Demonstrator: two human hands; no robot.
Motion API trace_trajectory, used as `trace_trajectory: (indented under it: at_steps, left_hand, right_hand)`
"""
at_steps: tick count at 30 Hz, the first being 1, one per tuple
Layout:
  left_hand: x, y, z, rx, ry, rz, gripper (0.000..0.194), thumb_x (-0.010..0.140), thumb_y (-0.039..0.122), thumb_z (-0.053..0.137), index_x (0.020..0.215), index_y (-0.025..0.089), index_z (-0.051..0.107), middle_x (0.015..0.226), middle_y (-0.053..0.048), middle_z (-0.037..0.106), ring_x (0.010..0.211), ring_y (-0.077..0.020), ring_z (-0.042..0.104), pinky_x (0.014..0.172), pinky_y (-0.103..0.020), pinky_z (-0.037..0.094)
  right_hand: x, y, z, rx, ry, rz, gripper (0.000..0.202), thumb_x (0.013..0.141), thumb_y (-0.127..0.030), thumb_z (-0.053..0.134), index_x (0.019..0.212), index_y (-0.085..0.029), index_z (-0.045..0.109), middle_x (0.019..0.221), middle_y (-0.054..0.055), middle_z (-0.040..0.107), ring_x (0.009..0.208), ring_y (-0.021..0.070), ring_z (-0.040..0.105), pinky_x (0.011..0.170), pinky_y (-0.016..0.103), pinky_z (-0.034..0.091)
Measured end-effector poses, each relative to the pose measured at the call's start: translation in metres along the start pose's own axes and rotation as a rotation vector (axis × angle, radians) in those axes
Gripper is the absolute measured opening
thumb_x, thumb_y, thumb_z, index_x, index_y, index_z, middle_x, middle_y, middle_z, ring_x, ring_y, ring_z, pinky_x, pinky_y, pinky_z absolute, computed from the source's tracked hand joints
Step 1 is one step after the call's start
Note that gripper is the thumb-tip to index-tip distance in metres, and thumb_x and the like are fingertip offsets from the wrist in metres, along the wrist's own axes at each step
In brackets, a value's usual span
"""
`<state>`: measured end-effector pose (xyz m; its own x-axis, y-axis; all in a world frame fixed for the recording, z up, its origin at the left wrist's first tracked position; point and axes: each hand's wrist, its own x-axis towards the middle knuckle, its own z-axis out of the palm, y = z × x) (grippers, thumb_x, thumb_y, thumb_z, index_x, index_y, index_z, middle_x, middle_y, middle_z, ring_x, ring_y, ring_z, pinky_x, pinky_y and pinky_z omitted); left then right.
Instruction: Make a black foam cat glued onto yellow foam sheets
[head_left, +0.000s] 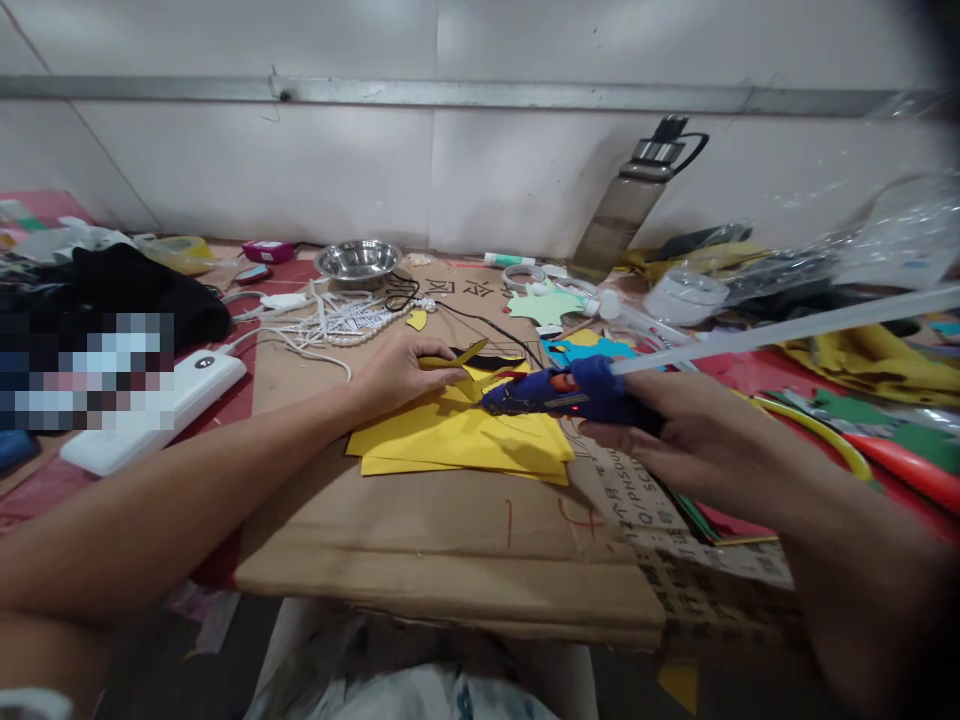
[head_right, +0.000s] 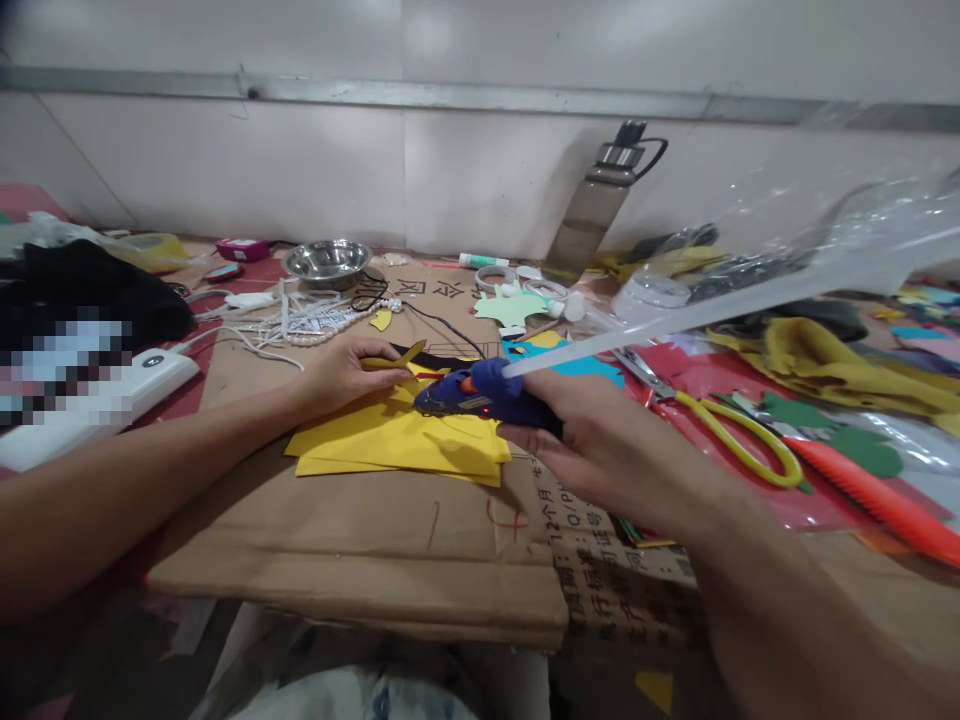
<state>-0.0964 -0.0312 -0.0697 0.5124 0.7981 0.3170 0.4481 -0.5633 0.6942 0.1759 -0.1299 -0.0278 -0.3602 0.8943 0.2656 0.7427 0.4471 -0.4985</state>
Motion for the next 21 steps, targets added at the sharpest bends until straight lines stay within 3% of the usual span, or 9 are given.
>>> trace_trajectory:
  at_steps: [7, 14, 21]
  left_hand:
    - [-0.0022, -0.0023, -0.0006, -0.033, -0.028, -0.01, 0.022, 0.08, 0.037, 0.07, 0.082, 0.015, 0.073, 0.073, 0.0, 0.07, 0.067, -0.012, 0.06, 0.065, -0.023, 0.045]
    - [-0.0035, -0.0024, -0.0007, -0.061, -0.035, 0.018, 0.016, 0.077, 0.032, 0.071, 0.082, 0.017, 0.074, 0.08, -0.001, 0.074, 0.075, -0.0135, 0.064, 0.073, -0.024, 0.049]
    - [-0.0026, -0.0049, 0.0008, -0.026, -0.031, 0.037, 0.017, 0.077, 0.032, 0.073, 0.082, 0.016, 0.075, 0.075, -0.002, 0.072, 0.069, -0.0121, 0.062, 0.065, -0.022, 0.046]
  right_hand:
    - [-0.0003, 0.0032, 0.005, -0.256, 0.019, -0.152, 0.028, 0.088, -0.042, 0.053, 0.069, -0.024, 0.042, 0.053, -0.001, 0.048, 0.045, 0.0142, 0.039, 0.044, 0.028, 0.029]
    - [-0.0051, -0.0017, 0.0079, -0.418, -0.052, -0.121, 0.016, 0.092, -0.031, 0.048, 0.081, -0.02, 0.051, 0.067, 0.005, 0.06, 0.057, 0.018, 0.052, 0.054, 0.028, 0.035]
    - [-0.0062, -0.0003, 0.0087, -0.46, -0.04, -0.19, 0.009, 0.09, -0.027, 0.051, 0.084, -0.021, 0.054, 0.069, 0.003, 0.06, 0.059, 0.0171, 0.054, 0.053, 0.027, 0.033]
